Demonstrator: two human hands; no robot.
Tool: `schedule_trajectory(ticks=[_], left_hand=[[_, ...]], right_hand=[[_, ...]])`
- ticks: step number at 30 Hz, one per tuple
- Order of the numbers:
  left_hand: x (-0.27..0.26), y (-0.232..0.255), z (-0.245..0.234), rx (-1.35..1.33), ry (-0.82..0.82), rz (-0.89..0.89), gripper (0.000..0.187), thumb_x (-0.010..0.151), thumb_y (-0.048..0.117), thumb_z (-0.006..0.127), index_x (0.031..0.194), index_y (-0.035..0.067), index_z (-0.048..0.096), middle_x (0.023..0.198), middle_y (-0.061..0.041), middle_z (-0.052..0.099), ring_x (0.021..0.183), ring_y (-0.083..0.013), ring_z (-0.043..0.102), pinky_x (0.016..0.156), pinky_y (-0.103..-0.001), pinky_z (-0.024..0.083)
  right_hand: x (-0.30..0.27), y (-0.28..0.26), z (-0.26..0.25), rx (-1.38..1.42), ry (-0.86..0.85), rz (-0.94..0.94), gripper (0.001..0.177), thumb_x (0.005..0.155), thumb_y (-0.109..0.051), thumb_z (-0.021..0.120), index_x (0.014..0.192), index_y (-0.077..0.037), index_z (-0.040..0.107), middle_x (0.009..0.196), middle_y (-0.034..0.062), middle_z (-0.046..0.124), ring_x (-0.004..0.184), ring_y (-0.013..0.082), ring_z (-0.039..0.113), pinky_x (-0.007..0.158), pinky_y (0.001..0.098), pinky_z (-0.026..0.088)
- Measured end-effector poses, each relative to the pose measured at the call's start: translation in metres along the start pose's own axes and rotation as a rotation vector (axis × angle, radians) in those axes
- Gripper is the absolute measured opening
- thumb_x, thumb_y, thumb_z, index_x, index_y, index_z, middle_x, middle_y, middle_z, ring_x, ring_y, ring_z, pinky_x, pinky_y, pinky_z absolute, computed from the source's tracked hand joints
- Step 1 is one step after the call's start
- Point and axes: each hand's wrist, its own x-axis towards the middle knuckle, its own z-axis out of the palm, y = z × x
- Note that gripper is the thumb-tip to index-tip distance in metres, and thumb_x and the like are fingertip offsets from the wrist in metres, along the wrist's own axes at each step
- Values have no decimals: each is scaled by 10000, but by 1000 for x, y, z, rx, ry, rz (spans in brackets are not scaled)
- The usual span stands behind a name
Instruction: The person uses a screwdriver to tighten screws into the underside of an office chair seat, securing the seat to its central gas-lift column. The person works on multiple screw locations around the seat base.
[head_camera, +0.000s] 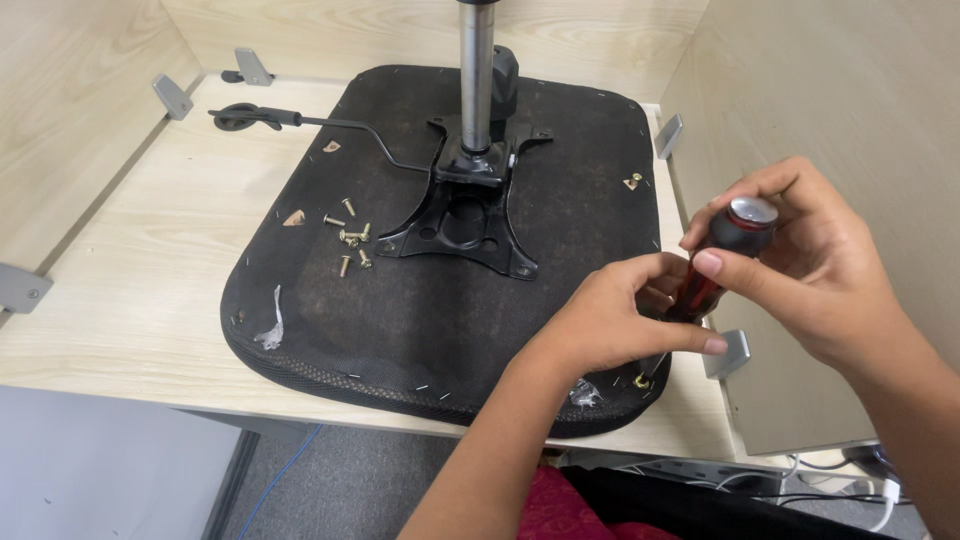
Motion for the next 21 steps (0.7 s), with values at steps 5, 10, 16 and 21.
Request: schedule_trajectory(ticks=[5,10,16,21], left_hand=[[10,-5,0,-418,-81,106,481,863,141,762,1298,-43,673,1151,-161,755,1099,-232,726,1018,-386,566],[8,-6,-4,-391,-66,106,470,854,110,795,1282,-46,676,1148,-158,757,1094,-232,734,1013,-382,581],[5,-1,-5,-287,-40,141,500,803,94,823,1252,-57,665,1098,-166,734,1027,-238,712,925,-380,583],[12,-8,-1,-504,-103,135,478,873,31,692,1339,-46,622,1158,-166,733,1083,-231,707,942,-378,572]], right_hand=[[3,4,-5,96,-28,-28,251,896,-13,669,1131,-62,596,1094,93,670,1084,180,673,902,336,588],[-1,12,-10,33,-18,-30,220,963,-74,676,1174,-15,653,1056,89,585,951,162,600,843,317,550],[-2,2,-4,160,11,-27,293,948,-36,656,1207,-79,528,1062,104,656,992,171,665,767,319,609],[1,-2,-6,156,-25,-53,262,946,8,630,1202,-21,580,1100,149,682,1090,227,686,955,380,600]])
